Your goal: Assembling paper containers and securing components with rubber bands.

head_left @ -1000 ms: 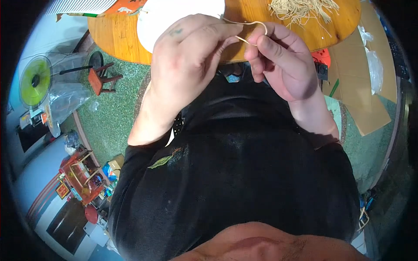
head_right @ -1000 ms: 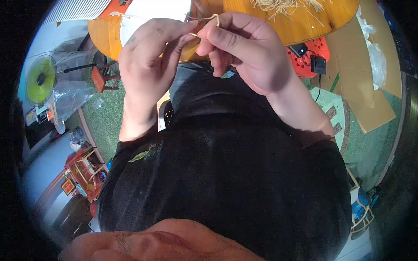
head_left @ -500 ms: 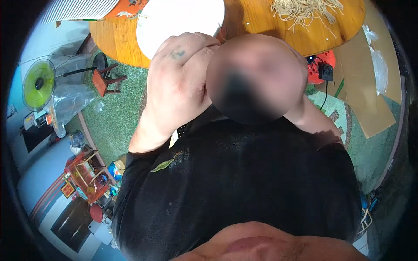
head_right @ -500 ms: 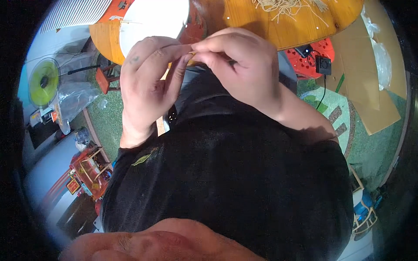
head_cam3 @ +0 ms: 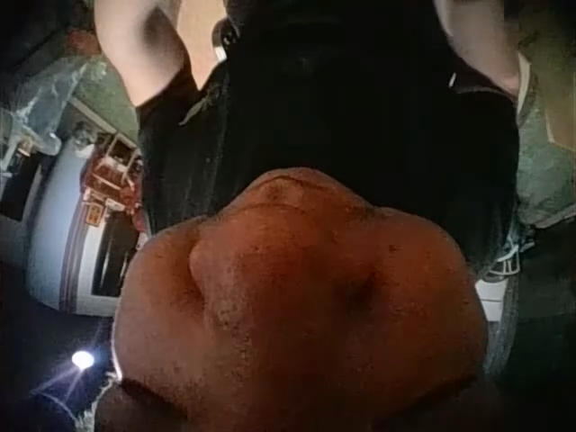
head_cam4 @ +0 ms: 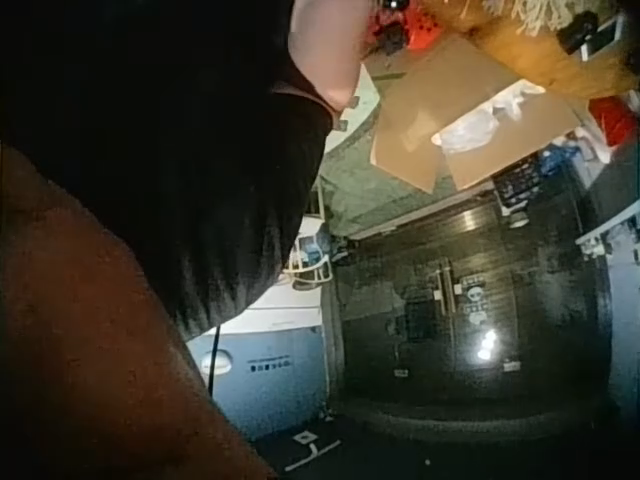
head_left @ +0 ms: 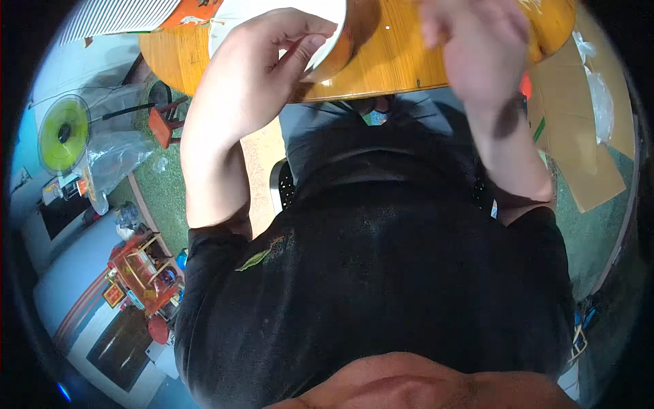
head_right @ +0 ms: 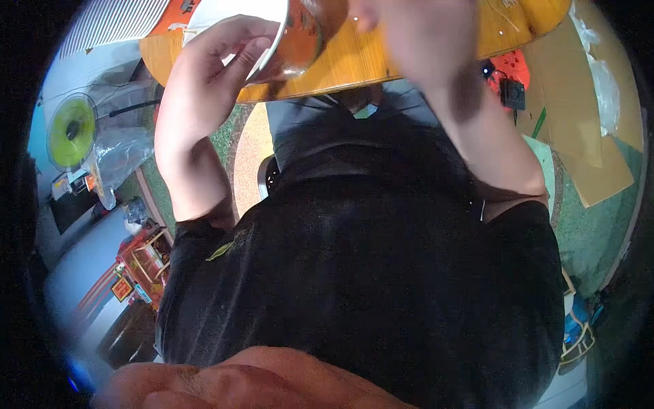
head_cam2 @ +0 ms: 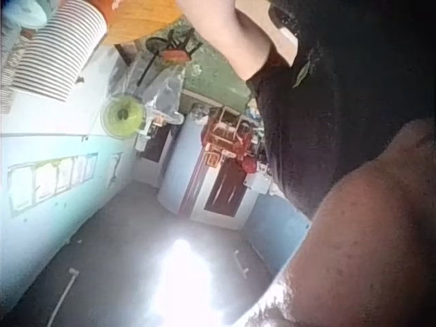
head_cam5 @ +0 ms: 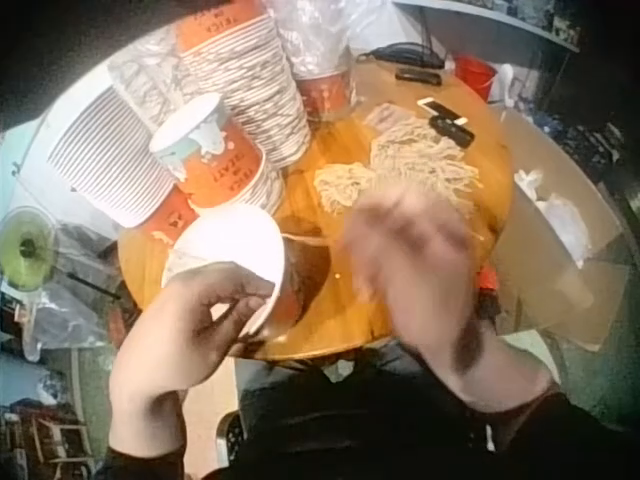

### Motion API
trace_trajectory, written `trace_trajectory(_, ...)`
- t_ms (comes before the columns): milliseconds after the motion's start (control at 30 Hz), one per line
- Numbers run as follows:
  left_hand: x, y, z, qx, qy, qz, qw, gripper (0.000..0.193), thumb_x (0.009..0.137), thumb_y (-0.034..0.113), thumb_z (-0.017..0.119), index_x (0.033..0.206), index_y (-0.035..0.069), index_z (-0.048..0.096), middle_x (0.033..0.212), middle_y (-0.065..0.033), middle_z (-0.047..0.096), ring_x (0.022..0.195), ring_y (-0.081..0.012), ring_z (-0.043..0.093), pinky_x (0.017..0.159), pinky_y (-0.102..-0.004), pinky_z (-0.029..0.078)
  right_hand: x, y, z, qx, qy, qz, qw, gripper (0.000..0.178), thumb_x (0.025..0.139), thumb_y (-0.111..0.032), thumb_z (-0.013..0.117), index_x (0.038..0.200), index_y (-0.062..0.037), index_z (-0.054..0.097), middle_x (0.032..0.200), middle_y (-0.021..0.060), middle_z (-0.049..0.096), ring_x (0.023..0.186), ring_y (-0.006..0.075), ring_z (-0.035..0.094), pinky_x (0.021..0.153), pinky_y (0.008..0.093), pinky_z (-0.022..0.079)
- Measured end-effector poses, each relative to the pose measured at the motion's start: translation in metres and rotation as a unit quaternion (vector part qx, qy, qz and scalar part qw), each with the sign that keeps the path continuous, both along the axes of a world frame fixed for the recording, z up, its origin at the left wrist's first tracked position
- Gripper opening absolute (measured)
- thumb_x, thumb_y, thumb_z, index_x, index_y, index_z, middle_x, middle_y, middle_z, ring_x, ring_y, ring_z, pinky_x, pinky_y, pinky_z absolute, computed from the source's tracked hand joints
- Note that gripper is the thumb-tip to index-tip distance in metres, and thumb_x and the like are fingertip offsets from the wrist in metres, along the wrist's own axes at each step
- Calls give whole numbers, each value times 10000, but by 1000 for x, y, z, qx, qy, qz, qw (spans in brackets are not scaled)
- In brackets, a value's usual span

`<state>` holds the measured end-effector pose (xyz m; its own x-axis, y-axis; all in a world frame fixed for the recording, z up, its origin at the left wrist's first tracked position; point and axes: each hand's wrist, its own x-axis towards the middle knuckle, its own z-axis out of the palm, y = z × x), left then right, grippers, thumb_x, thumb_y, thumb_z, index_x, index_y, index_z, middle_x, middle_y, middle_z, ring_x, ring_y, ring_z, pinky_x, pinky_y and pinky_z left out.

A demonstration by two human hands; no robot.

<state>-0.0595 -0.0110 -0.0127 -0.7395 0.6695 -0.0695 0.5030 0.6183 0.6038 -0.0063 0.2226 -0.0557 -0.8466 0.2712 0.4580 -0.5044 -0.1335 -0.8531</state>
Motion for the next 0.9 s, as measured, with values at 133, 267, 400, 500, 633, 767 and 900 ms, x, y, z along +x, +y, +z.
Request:
trace_trajectory(133,1,4,-7,24,-75,15,997,206,1048,74,604,1213,-21,683,1033,-84,745,933,-138,718,825,-282,581,22,-27,-35,267,23,-73,961,12,921,7,721,921,5,709,788,8,707,672,47,651,600,195,495)
trace_trajectory(267,-1,4,-10,20,-118,32,992,230,1060,69,574,1251,-31,657,1065,-91,741,954,-155,727,861,-300,604,26,-35,-47,189,-83,-25,978,39,946,-23,706,969,9,702,837,10,719,724,65,666,661,215,525)
trace_trajectory(400,-3,0,-19,92,-185,53,977,241,1073,82,556,1265,-31,647,1095,-74,732,1014,-157,712,910,-303,594,28,-30,-26,177,-72,-67,979,66,852,7,720,850,9,655,717,66,643,578,128,608,531,262,465)
trace_trajectory(500,-4,1,-21,117,-201,45,972,243,1073,83,556,1266,-35,647,1099,-73,730,1013,-156,711,912,-300,594,28,-29,-27,168,-76,-74,980,101,823,14,748,828,20,648,722,88,646,593,138,624,549,278,485)
trace_trajectory(633,0,4,-21,114,-166,52,978,258,1072,83,560,1287,-33,644,1120,-72,728,1012,-147,703,907,-293,589,29,-30,-29,158,-66,-70,983,113,820,13,761,830,21,649,732,87,648,607,141,632,553,282,488)
trace_trajectory(767,0,3,-17,90,-141,55,984,275,1068,90,574,1307,-29,641,1144,-72,725,1019,-132,692,895,-282,581,27,-30,-29,168,-62,-72,981,114,825,11,765,834,20,652,738,91,650,611,147,635,553,283,488)
trace_trajectory(900,-2,1,-17,104,-137,57,983,276,1062,95,589,1304,-26,643,1149,-72,726,1020,-126,691,898,-277,573,28,-32,-25,150,-73,-55,985,111,825,13,765,842,21,656,748,98,652,611,153,637,557,290,493)
